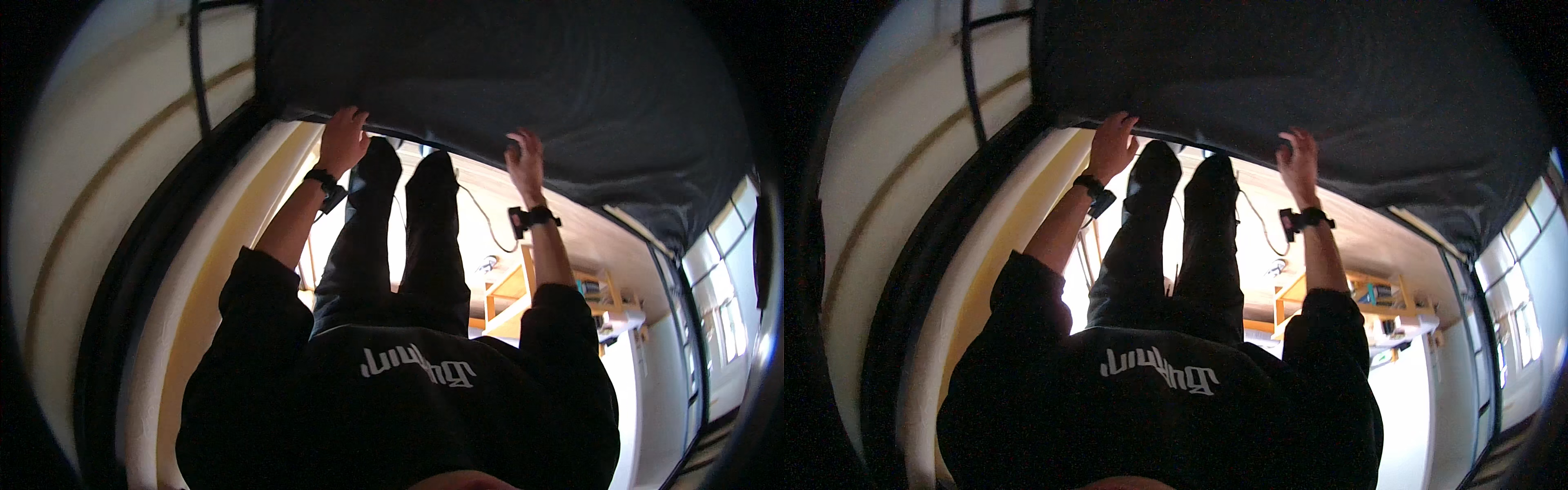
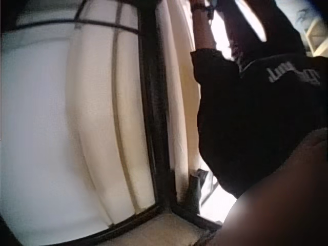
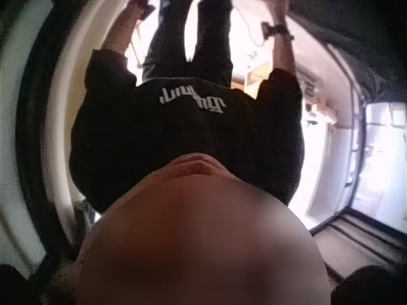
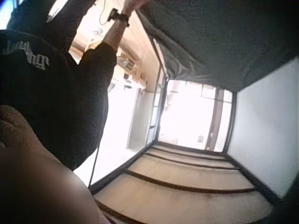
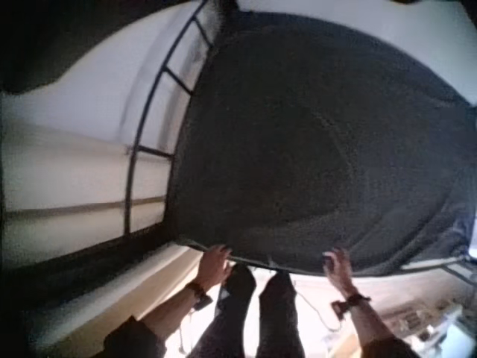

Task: The person assembles a small indoor tent by inserting a thin rod into the fabric sleeve and then attaching the fabric cover to the metal frame. They walk to retrieve the rod, return to the tent, and secure the cover around the frame.

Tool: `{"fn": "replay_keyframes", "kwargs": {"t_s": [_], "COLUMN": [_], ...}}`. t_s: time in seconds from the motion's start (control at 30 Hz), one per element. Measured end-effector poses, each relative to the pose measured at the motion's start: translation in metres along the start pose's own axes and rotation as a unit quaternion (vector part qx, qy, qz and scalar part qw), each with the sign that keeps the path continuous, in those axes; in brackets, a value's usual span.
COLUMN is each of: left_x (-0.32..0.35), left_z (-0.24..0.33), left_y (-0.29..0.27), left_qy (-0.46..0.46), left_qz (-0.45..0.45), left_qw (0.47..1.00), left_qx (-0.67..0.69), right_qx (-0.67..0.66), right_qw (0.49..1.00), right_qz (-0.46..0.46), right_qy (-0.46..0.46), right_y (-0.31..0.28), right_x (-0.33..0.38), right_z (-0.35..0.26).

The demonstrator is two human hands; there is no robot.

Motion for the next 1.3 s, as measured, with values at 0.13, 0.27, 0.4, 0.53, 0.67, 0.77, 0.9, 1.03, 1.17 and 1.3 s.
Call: {"fn": "replay_keyframes", "kwargs": {"t_s": [0.13, 0.27, 0.4, 0.53, 0.67, 0.77, 0.9, 1.03, 1.17, 1.3], "left_x": [0.022, 0.036, 0.029, -0.001, -0.018, -0.047, -0.071, -0.096, -0.101, -0.091], "left_z": [0.010, 0.001, 0.003, 0.034, 0.063, 0.094, 0.144, 0.258, 0.398, 0.536], "left_y": [0.023, 0.032, 0.049, 0.039, 0.029, 0.054, 0.148, 0.225, 0.243, 0.229], "left_qy": [-0.017, 0.037, 0.063, 0.129, 0.227, 0.287, 0.297, 0.349, 0.384, 0.416], "left_qz": [-0.092, -0.128, -0.189, -0.112, -0.136, -0.168, -0.332, -0.349, -0.327, -0.334], "left_qw": [0.993, 0.988, 0.975, 0.972, 0.962, 0.937, 0.889, 0.864, 0.854, 0.843], "left_qx": [-0.065, -0.081, -0.098, -0.162, -0.066, -0.110, -0.104, -0.099, -0.127, -0.065], "right_qx": [-0.282, -0.321, -0.387, -0.467, -0.392, -0.529, -0.463, -0.503, -0.496, -0.478], "right_qw": [0.951, 0.922, 0.863, 0.771, 0.747, 0.598, 0.579, 0.481, 0.411, 0.361], "right_qz": [0.072, 0.106, 0.182, 0.316, 0.386, 0.475, 0.450, 0.515, 0.598, 0.700], "right_qy": [0.108, 0.189, 0.268, 0.296, 0.373, 0.370, 0.498, 0.500, 0.476, 0.389], "right_y": [0.022, 0.031, 0.012, 0.041, 0.118, 0.185, 0.271, 0.308, 0.289, 0.233], "right_x": [0.051, 0.126, 0.242, 0.365, 0.481, 0.523, 0.566, 0.609, 0.651, 0.711], "right_z": [0.011, 0.026, 0.046, 0.059, 0.031, 0.012, -0.028, 0.019, 0.059, 0.074]}}
Point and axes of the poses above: each hand's wrist, its own x-axis away from the middle knuckle, its own y-axis out of the palm, z = x × y, the point moved 7 cm from there along -x, towards the middle knuckle, and after that the axes turned 8 degrees about -x, right-handed, at the moved point
